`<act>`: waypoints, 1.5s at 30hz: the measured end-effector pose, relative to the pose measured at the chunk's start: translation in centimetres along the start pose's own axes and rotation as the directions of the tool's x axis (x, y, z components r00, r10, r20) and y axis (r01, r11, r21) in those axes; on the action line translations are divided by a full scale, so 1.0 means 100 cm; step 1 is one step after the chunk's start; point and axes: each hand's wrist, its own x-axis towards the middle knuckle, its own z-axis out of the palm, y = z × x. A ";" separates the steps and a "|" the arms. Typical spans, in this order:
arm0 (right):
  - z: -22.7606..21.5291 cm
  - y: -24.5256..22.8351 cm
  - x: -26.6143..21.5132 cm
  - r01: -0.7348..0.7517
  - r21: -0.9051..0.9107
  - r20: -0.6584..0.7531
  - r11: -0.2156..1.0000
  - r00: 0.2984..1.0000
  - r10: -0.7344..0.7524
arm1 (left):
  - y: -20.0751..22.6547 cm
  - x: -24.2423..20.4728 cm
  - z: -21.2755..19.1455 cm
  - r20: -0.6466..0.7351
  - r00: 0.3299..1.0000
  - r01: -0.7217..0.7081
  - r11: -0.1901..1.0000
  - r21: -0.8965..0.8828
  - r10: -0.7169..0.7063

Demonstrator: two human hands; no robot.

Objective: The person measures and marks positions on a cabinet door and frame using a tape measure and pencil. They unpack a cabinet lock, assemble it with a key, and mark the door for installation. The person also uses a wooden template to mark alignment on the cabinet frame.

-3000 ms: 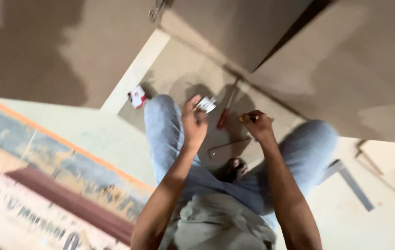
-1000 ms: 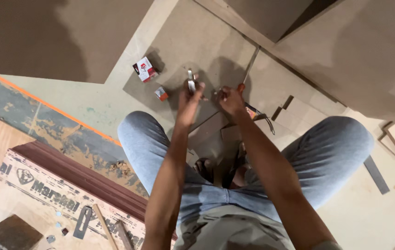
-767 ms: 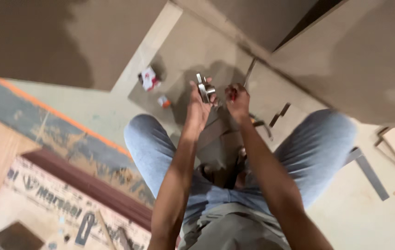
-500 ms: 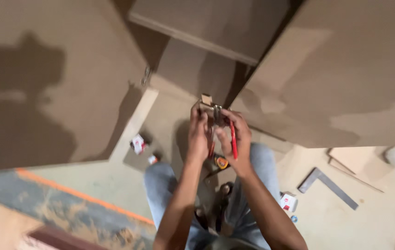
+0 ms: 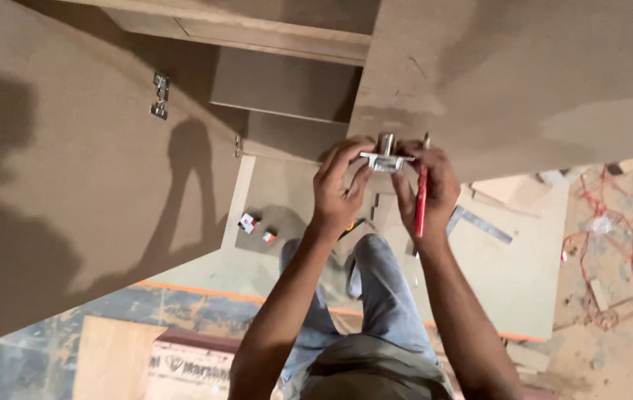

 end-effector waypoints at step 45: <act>0.036 -0.002 0.034 -0.033 -0.198 -0.216 0.980 0.976 -0.011 | -0.027 0.058 -0.007 0.137 0.990 0.023 1.000 -0.012 -0.021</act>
